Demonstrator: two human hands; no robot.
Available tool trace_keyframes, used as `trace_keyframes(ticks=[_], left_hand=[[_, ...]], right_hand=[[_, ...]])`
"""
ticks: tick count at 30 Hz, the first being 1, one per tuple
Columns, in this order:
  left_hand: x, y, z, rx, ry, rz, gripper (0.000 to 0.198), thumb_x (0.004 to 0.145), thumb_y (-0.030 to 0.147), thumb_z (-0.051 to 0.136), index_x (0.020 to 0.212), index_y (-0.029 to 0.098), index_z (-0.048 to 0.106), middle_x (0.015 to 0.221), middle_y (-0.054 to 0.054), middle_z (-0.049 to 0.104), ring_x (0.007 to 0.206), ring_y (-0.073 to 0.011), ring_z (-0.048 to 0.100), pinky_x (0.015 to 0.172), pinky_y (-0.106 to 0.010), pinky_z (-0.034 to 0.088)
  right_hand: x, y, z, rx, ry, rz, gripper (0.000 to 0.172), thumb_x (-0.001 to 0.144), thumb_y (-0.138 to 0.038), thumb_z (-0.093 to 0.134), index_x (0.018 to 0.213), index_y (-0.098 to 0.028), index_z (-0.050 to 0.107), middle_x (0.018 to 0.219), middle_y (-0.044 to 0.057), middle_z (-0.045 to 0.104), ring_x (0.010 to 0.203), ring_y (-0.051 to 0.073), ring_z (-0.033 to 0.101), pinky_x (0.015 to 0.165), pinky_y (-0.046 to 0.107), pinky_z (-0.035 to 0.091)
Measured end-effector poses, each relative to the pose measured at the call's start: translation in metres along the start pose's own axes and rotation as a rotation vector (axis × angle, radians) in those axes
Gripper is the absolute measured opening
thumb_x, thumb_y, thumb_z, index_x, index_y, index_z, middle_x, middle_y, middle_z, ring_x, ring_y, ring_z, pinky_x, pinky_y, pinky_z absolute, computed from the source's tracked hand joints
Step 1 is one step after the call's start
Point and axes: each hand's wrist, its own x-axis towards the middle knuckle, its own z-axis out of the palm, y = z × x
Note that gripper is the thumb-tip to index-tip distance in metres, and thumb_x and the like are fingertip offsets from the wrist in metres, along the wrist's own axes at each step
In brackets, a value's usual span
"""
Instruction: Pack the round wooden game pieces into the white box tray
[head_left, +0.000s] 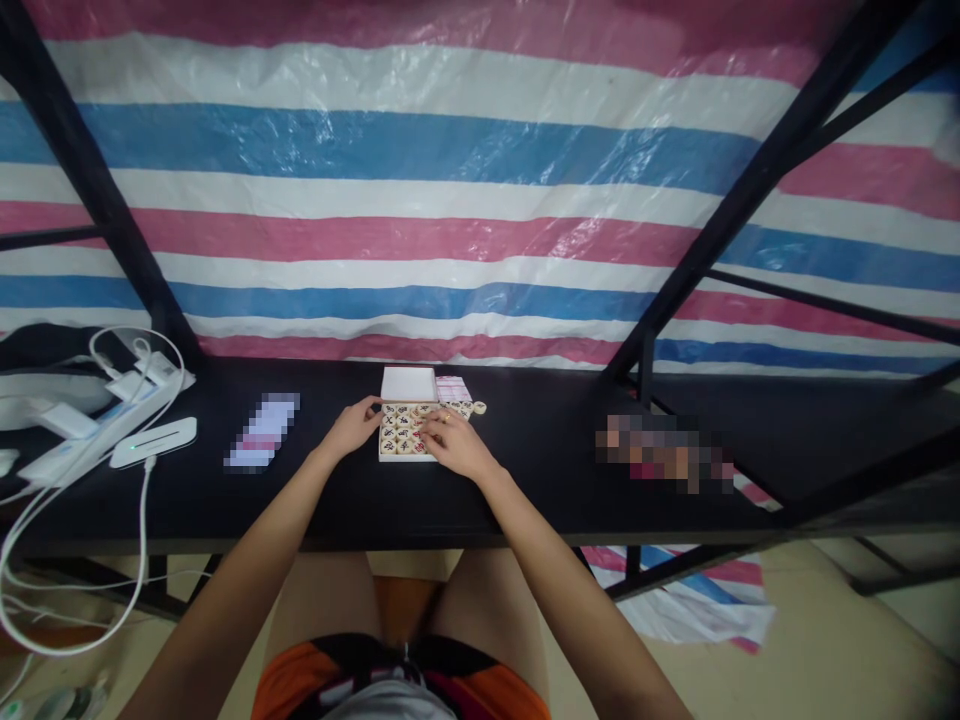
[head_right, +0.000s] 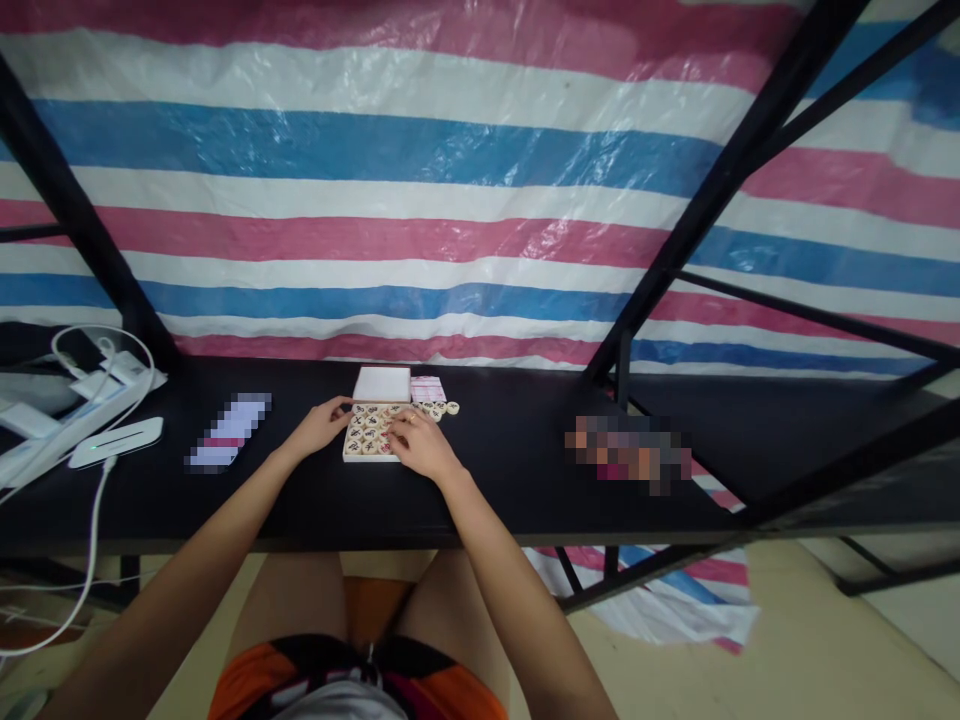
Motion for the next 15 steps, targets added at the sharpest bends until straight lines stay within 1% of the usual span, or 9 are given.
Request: trace_keyframes(ticks=[4,8,10,13,15], left_hand=[[0.000,0.000,0.000,0.000,0.001,0.002,0.038,0.083,0.037,0.047,0.113,0.019,0.060,0.073,-0.001,0.066,0.067,-0.0163,0.060,0.065,-0.025,0.042],[0.000,0.000,0.000,-0.004,0.003,0.005,0.037,0.083,0.037,0.047,0.113,0.019,0.060,0.073,-0.001,0.065,0.066,-0.0159,0.060,0.065,-0.025,0.042],[0.000,0.000,0.000,-0.004,0.003,0.004,0.037,0.083,0.037,0.047,0.112,0.019,0.060,0.072,-0.001,0.065,0.066,-0.0159,0.060,0.064,-0.025,0.042],[-0.001,0.000,0.000,-0.003,0.000,0.002,0.037,0.083,0.038,0.046,0.112,0.020,0.059,0.072,0.000,0.065,0.066,-0.0161,0.060,0.064,-0.025,0.042],[-0.001,-0.001,0.000,-0.003,0.002,0.001,0.037,0.083,0.038,0.046,0.113,0.020,0.059,0.073,0.000,0.065,0.067,-0.0162,0.060,0.065,-0.025,0.042]], right_hand=[[-0.001,0.002,0.001,0.052,0.013,0.023,0.016,0.084,-0.016,0.052,0.086,-0.019,0.068,0.096,0.006,0.062,0.096,0.019,0.056,0.090,0.035,0.043],[-0.002,0.003,0.001,0.122,0.030,0.058,0.023,0.081,-0.009,0.049,0.092,-0.020,0.066,0.099,0.006,0.063,0.097,0.018,0.057,0.089,0.034,0.044],[-0.002,0.005,0.000,0.160,0.048,0.074,0.025,0.081,-0.009,0.049,0.094,-0.021,0.066,0.100,0.005,0.062,0.097,0.018,0.057,0.089,0.033,0.045],[-0.003,0.013,-0.006,0.180,0.144,0.130,0.021,0.082,-0.014,0.051,0.096,-0.022,0.065,0.099,0.004,0.061,0.096,0.017,0.057,0.089,0.032,0.045],[-0.006,0.023,-0.011,0.158,0.247,0.223,0.018,0.081,-0.018,0.052,0.094,-0.022,0.065,0.097,0.005,0.061,0.094,0.018,0.057,0.087,0.032,0.045]])
